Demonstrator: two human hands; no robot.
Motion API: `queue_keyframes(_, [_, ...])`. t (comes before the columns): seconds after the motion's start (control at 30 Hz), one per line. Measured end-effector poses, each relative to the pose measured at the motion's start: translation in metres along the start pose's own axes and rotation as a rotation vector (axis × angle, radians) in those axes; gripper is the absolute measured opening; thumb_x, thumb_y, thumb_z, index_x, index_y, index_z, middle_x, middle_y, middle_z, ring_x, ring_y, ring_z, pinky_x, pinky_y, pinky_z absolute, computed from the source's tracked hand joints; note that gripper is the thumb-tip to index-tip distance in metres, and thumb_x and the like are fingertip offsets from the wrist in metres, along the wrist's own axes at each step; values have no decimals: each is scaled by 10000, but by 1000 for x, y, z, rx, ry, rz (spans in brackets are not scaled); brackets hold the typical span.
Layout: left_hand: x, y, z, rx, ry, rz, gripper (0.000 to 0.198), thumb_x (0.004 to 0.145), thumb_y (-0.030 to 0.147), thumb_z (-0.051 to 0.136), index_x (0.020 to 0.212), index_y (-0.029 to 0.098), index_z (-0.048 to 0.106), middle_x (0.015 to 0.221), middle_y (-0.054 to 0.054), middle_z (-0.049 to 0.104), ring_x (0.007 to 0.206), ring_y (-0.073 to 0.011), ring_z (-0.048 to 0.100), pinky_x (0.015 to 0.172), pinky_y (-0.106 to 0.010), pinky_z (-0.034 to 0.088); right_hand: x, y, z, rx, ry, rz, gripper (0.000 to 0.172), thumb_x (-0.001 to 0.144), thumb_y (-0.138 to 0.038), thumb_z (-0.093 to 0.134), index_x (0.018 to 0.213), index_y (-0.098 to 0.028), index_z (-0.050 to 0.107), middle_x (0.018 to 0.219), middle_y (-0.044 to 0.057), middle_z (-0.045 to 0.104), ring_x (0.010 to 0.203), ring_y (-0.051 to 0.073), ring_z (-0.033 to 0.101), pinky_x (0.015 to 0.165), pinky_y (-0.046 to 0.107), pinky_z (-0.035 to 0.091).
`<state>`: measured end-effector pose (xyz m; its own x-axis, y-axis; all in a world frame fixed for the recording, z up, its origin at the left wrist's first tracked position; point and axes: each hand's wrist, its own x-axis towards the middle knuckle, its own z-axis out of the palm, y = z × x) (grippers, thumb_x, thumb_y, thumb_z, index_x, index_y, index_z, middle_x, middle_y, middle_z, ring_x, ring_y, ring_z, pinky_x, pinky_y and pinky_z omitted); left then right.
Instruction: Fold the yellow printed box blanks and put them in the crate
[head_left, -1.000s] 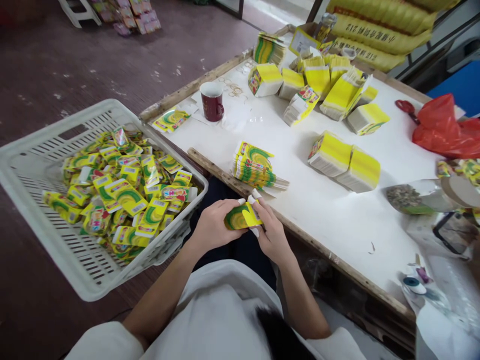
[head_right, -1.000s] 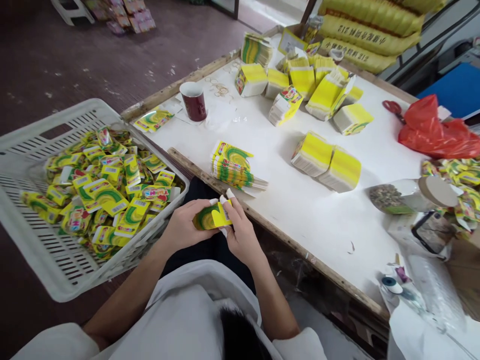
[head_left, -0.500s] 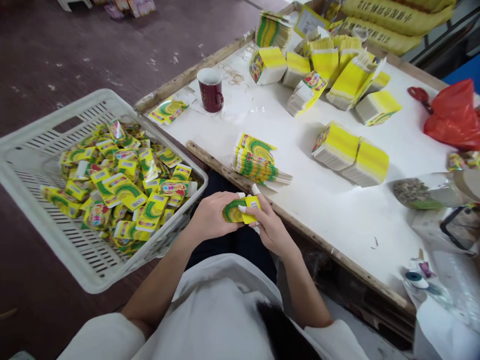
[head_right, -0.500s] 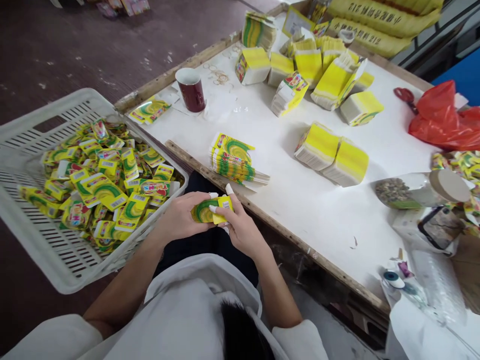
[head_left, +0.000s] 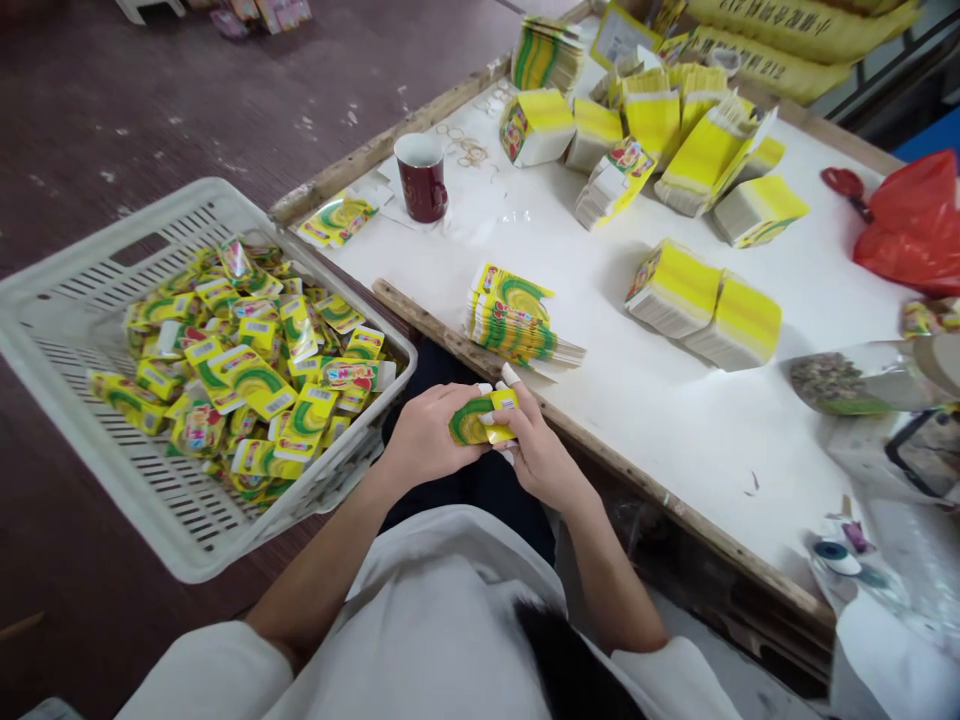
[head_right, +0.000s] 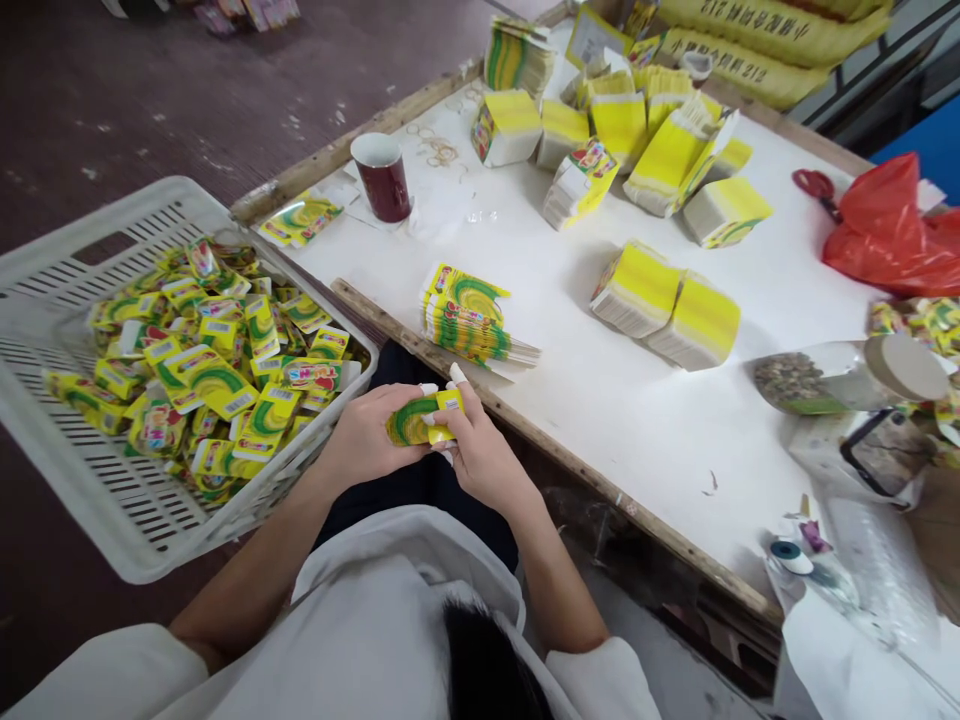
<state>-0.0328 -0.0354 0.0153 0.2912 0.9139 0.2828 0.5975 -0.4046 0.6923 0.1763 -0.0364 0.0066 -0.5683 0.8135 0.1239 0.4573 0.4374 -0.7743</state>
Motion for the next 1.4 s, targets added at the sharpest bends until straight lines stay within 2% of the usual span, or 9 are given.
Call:
queue_keyframes(0.17, [-1,6,3,29,46,46,490,712,268,794,1160,170,622,1110,-107,740,998,-265,704,892,-406,581,-5,1,7,226,121,19,477,1025,-532,376,1401,-264,495,1659,114,287,1542,292,270,1197,527,363])
queue_keyframes(0.27, [-1,9,4,48,127,89,455,739,259,763,1161,167,616,1109,-112,736,982,-261,699,882,-407,578,-6,0,13,381,286,120,572,1042,-530,325,1557,-286,289,1658,94,307,1511,252,350,1226,494,337])
queue_keyframes(0.33, [-1,11,4,72,187,124,441,746,229,738,1167,173,618,1127,-112,735,992,-259,698,893,-408,571,-4,-2,18,399,321,161,608,1043,-503,361,1590,-276,226,1662,90,302,1507,239,359,1239,470,321])
queue_keyframes(0.5, [-4,17,10,158,246,145,444,768,177,671,1209,189,625,1168,-114,733,1012,-268,694,916,-428,554,0,-5,23,290,287,209,679,1039,-521,356,1616,-209,178,1633,134,355,1505,254,363,1222,476,349])
queue_keyframes(0.67, [-12,16,26,99,279,29,436,749,220,676,1182,198,625,1138,-112,733,982,-274,702,893,-441,566,2,-1,17,231,316,237,638,1034,-530,351,1583,-207,308,1519,156,520,1402,292,511,1155,499,434])
queue_keyframes(0.83, [-15,7,26,-158,226,-96,507,722,292,762,1190,196,592,1153,-107,707,1020,-253,686,891,-397,577,4,0,9,384,168,126,860,925,-733,424,1600,-225,263,1590,138,432,1403,296,509,1117,437,483])
queue_keyframes(1.1, [-15,9,27,-13,307,-58,492,764,337,732,1214,196,593,1168,-123,710,1056,-270,688,933,-431,574,3,-6,16,134,303,178,698,1010,-559,398,1579,-161,323,1489,174,551,1337,296,576,1116,454,478])
queue_keyframes(1.27, [-17,12,28,12,310,-33,482,769,347,730,1209,196,603,1155,-126,716,1040,-273,697,925,-435,584,2,-13,7,-25,267,150,630,1031,-512,355,1569,-183,356,1477,157,567,1261,294,633,1064,446,520])
queue_keyframes(1.4, [-15,9,25,-31,289,-58,487,751,326,750,1199,198,609,1164,-126,711,1056,-267,691,929,-427,584,0,-12,2,36,196,158,673,1034,-539,324,1603,-182,267,1436,167,601,1223,285,657,1034,439,543])
